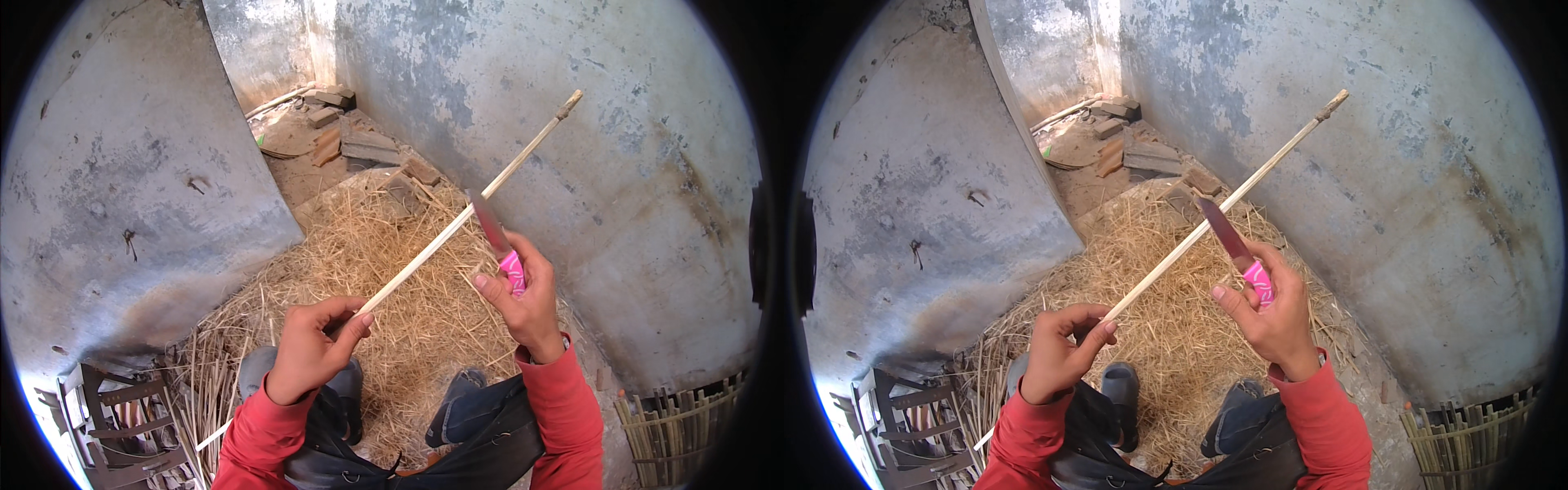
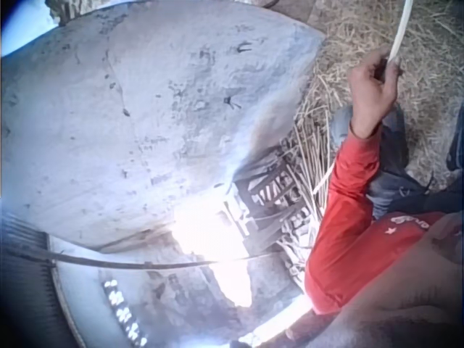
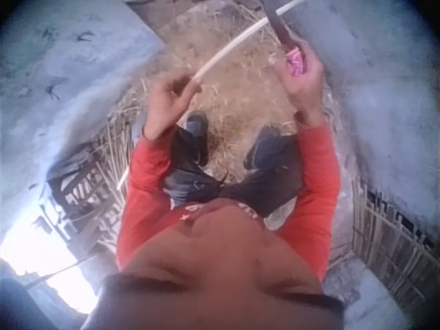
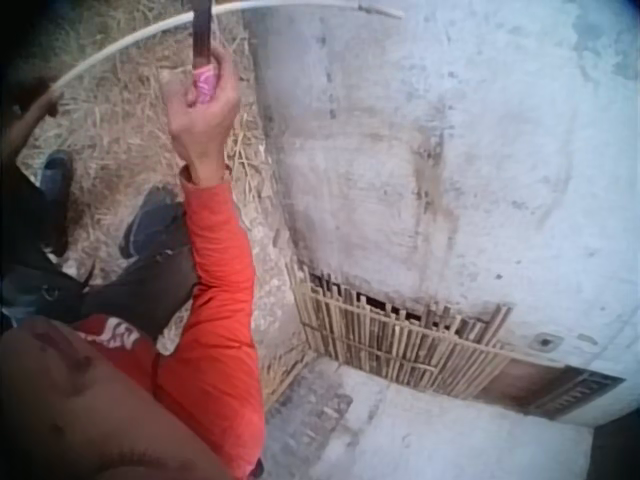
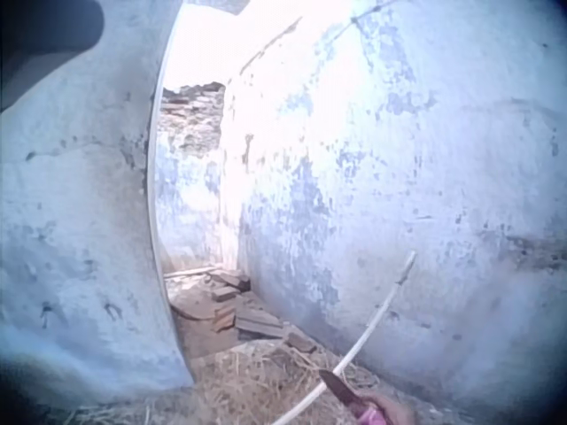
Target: The person strips bark or shavings from a long thin piece of wood using a small knife, working their way down the length of the wood.
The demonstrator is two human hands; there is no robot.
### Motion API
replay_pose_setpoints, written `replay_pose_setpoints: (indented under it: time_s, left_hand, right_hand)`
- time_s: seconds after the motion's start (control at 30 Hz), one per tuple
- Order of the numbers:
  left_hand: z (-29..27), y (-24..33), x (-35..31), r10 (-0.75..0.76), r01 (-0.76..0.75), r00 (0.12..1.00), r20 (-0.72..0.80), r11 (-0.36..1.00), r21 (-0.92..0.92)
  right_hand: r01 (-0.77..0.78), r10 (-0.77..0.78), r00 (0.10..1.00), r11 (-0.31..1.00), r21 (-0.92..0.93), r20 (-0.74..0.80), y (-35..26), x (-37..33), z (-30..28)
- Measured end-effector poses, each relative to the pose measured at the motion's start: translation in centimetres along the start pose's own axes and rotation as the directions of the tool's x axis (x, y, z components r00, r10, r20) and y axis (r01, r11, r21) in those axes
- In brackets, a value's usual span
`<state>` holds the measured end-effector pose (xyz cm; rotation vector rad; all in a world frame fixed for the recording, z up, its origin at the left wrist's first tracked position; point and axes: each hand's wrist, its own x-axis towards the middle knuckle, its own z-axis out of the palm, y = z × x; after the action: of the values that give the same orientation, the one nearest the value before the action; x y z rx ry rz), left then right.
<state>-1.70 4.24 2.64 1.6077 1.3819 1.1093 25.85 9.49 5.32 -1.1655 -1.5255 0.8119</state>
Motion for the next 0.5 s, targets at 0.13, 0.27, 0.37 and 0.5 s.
replay_pose_setpoints:
  time_s: [0.13,0.27,0.37,0.5]
  left_hand:
    - [0.1,0.2,-0.1,-0.021,0.024,0.997,0.078,0.999,-0.035]
    - [0.2,0.3,-0.3,-0.065,0.099,0.974,0.218,0.984,-0.149]
    - [0.6,0.4,-0.4,-0.079,0.115,0.971,0.225,0.981,-0.155]
    - [1.5,0.5,0.0,-0.086,0.103,0.970,0.228,0.992,-0.066]
  right_hand:
    - [-0.034,0.033,0.993,0.999,-0.007,-0.118,2.4,0.6,-0.5]
    - [-0.019,-0.030,0.978,0.973,-0.231,-0.205,2.4,1.3,-1.3]
    - [-0.012,-0.030,0.989,0.958,-0.287,-0.143,1.5,0.7,0.1]
    - [0.087,-0.051,0.991,0.945,-0.315,0.120,1.5,-3.1,4.3]
